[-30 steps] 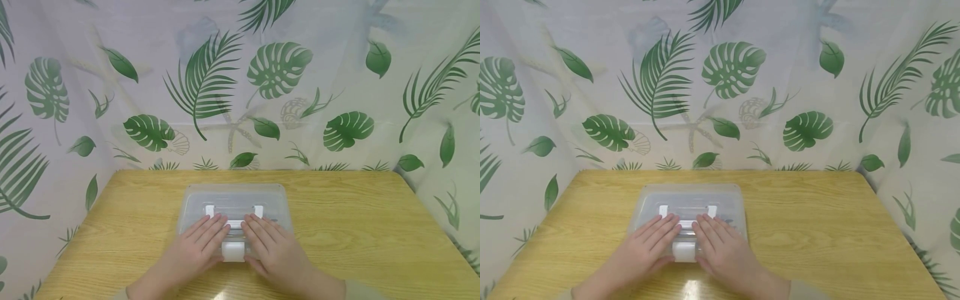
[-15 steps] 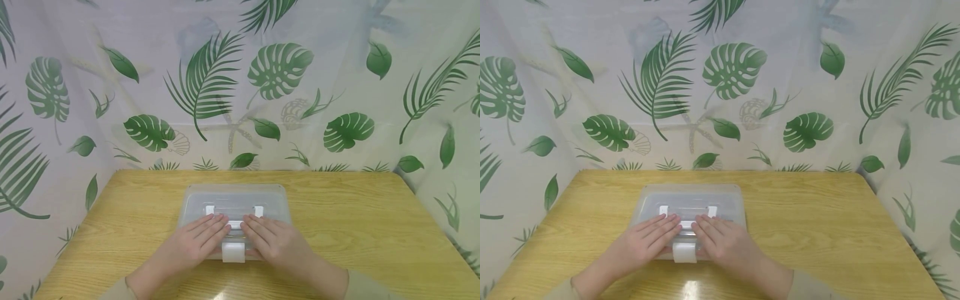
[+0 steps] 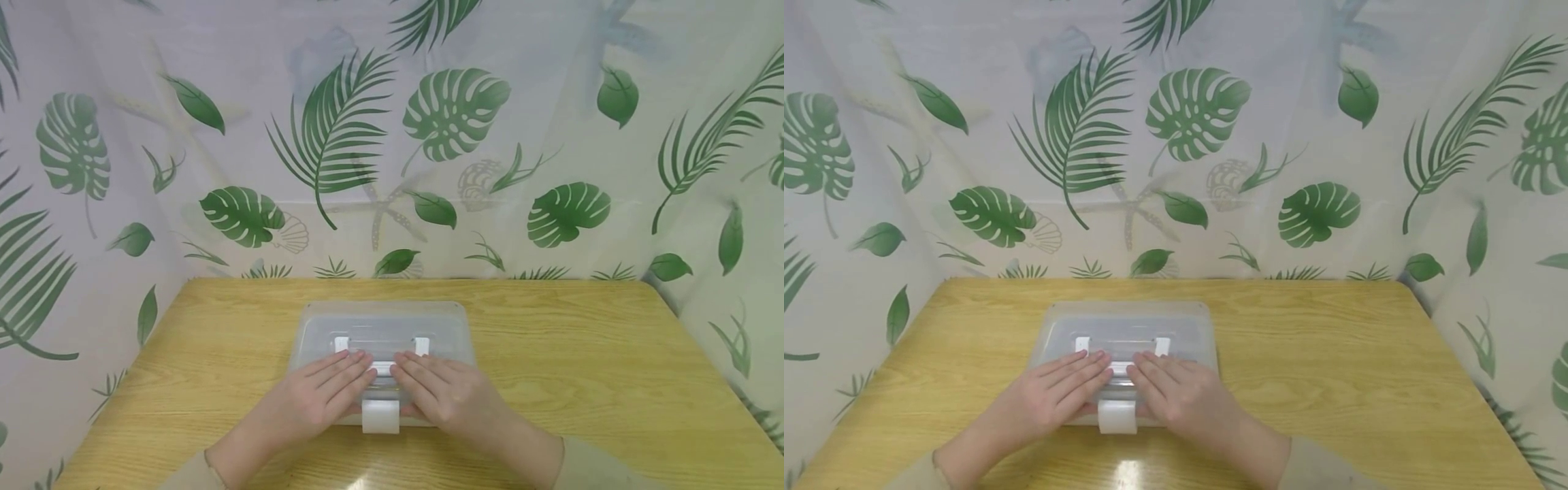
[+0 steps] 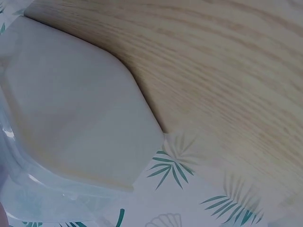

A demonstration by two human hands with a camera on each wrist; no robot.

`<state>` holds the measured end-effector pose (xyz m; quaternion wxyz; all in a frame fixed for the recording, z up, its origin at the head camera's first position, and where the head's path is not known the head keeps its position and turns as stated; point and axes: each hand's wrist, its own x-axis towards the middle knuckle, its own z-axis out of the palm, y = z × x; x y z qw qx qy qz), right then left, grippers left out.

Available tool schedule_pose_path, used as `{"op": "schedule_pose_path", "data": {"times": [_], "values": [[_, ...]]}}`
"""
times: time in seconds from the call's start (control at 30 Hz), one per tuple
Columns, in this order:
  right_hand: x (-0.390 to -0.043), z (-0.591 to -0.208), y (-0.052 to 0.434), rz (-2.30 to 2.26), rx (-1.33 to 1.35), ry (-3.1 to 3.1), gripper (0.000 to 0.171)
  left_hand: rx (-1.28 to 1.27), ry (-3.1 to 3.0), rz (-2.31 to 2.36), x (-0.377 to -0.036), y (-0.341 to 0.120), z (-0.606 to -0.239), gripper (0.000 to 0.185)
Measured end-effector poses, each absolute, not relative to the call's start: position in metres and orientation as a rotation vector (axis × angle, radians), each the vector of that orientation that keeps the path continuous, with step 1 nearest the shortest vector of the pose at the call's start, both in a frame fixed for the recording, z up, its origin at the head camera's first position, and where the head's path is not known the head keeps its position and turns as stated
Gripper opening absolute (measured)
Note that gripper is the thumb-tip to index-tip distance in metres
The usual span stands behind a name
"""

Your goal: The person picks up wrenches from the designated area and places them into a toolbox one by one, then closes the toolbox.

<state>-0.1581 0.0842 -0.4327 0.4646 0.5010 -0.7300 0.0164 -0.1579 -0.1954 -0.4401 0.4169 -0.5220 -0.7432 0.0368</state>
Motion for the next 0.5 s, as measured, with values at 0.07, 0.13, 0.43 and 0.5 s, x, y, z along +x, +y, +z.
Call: {"op": "schedule_pose_path", "data": {"times": [0.07, 0.13, 0.43, 0.5], "values": [[-0.158, -0.433, 0.0834, 0.03, 1.222, -1.791, 0.054, -1.313, -1.861, 0.089, -0.1582, -0.1957, -0.4404, 0.044], [-0.1575, -0.4338, 0.0826, 0.018, 1.21, -1.788, 0.056, -1.312, -1.862, 0.093, -0.158, -0.1956, -0.441, 0.043], [-0.1548, -0.4398, 0.0811, 0.045, 1.181, -1.822, 0.06, -1.277, -1.882, 0.05, -0.1555, -0.193, -0.4439, 0.047], [-0.1535, -0.4406, 0.0813, 0.081, 1.188, -1.846, 0.057, -1.273, -1.906, 0.011, -0.1541, -0.1923, -0.4446, 0.047]]}}
